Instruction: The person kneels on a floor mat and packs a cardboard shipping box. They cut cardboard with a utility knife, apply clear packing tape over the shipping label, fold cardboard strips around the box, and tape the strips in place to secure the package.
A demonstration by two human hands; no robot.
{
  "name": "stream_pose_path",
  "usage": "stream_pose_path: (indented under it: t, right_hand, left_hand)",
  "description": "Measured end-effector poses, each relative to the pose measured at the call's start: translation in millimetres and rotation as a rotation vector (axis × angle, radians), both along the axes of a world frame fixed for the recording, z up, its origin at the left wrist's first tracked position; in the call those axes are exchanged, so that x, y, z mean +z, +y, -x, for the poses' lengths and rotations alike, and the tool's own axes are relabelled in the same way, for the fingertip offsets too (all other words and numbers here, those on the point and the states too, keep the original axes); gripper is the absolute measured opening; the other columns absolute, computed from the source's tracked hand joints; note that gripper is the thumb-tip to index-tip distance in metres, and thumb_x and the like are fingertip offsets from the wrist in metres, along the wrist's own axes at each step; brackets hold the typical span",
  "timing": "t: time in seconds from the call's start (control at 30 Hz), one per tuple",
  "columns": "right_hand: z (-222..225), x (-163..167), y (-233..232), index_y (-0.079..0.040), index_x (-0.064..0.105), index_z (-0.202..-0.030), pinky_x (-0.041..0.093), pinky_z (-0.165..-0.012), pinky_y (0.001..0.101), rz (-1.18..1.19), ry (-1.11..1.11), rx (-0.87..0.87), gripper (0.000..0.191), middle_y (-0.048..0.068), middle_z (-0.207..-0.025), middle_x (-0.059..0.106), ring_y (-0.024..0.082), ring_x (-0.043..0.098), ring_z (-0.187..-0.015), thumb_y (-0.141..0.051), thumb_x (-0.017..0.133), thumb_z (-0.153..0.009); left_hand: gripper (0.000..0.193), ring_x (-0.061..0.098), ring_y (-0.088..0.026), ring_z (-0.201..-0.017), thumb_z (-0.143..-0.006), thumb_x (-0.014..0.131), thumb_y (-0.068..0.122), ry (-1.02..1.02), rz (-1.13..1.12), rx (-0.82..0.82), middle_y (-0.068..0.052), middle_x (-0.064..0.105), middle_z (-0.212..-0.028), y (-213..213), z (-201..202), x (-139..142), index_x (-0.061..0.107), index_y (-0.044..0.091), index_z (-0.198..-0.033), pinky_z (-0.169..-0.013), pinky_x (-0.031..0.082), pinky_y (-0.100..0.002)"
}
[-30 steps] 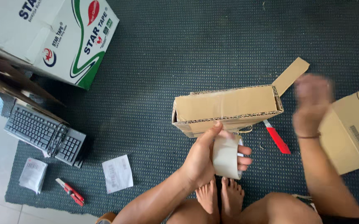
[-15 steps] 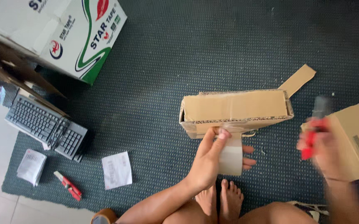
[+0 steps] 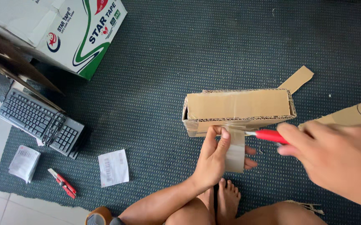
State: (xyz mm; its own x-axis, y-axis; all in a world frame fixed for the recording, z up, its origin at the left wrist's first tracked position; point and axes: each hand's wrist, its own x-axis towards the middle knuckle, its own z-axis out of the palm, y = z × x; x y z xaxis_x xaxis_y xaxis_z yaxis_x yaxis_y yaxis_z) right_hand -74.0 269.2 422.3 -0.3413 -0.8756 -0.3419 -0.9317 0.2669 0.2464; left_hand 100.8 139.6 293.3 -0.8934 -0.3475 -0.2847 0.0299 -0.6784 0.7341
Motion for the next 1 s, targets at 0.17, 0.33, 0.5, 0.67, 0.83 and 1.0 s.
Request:
stream_pose_path:
  t: [0.17, 0.33, 0.5, 0.67, 0.83, 1.0]
  right_hand:
    - [-9.5, 19.3, -23.9, -0.025, 0.052, -0.107, 0.053, -0.044, 0.0315, -0.137, 0.032, -0.003, 0.035, -0.006, -0.062, 0.058, 0.014, 0.068, -0.05, -0.057, 0.044, -0.098]
    - [-27.3, 34.2, -31.8, -0.021, 0.052, -0.11, 0.054, -0.049, 0.0291, -0.244, 0.116, -0.008, 0.039, -0.005, -0.069, 0.06, 0.011, 0.07, -0.058, -0.057, 0.038, -0.101]
    - [-30.1, 36.1, -34.4, -0.014, 0.053, -0.111, 0.056, -0.052, 0.0289, -0.217, 0.083, 0.031, 0.039, 0.0, -0.072, 0.065, 0.013, 0.071, -0.063, -0.049, 0.038, -0.104]
    - [-27.3, 37.3, -33.4, -0.015, 0.053, -0.109, 0.055, -0.053, 0.0276, -0.221, 0.095, 0.036, 0.037, 0.0, -0.072, 0.063, 0.013, 0.071, -0.063, -0.049, 0.04, -0.104]
    - [-40.3, 61.3, -32.8, -0.024, 0.051, -0.111, 0.055, -0.053, 0.03, -0.294, 0.105, -0.052, 0.039, -0.006, -0.068, 0.056, 0.009, 0.071, -0.063, -0.056, 0.034, -0.097]
    - [-40.5, 48.4, -28.4, -0.023, 0.053, -0.109, 0.054, -0.049, 0.0327, -0.197, 0.089, -0.042, 0.036, -0.002, -0.067, 0.06, 0.013, 0.069, -0.057, -0.054, 0.039, -0.097]
  left_hand:
    - [0.026, 0.074, -0.034, -0.076, -0.113, 0.035, 0.035, -0.013, -0.006, 0.013, -0.027, 0.068, -0.097, -1.0, -2.0, -1.5, 0.031, 0.009, -0.117, -0.065, 0.063, -0.041]
    - [0.026, 0.074, -0.033, -0.071, -0.113, 0.035, 0.033, -0.022, 0.0, 0.002, -0.025, 0.068, -0.092, -2.3, -2.5, -5.3, 0.032, 0.007, -0.119, -0.062, 0.063, -0.041]
    - [0.027, 0.074, -0.032, -0.07, -0.112, 0.036, 0.033, -0.04, 0.047, 0.032, -0.025, 0.069, -0.088, -5.1, -2.7, -6.7, 0.032, 0.006, -0.118, -0.061, 0.063, -0.041]
    - [0.027, 0.074, -0.032, -0.07, -0.112, 0.036, 0.033, -0.059, 0.062, 0.018, -0.025, 0.069, -0.088, -6.2, -2.6, -5.0, 0.033, 0.006, -0.119, -0.061, 0.062, -0.04]
    - [0.025, 0.075, -0.032, -0.071, -0.112, 0.036, 0.031, -0.032, 0.047, 0.018, -0.024, 0.069, -0.088, -4.0, -2.0, -5.4, 0.032, 0.007, -0.118, -0.06, 0.062, -0.039]
    - [0.025, 0.074, -0.033, -0.071, -0.113, 0.037, 0.031, -0.035, 0.076, 0.038, -0.025, 0.069, -0.088, -1.7, -0.4, -6.2, 0.032, 0.006, -0.117, -0.062, 0.062, -0.04]
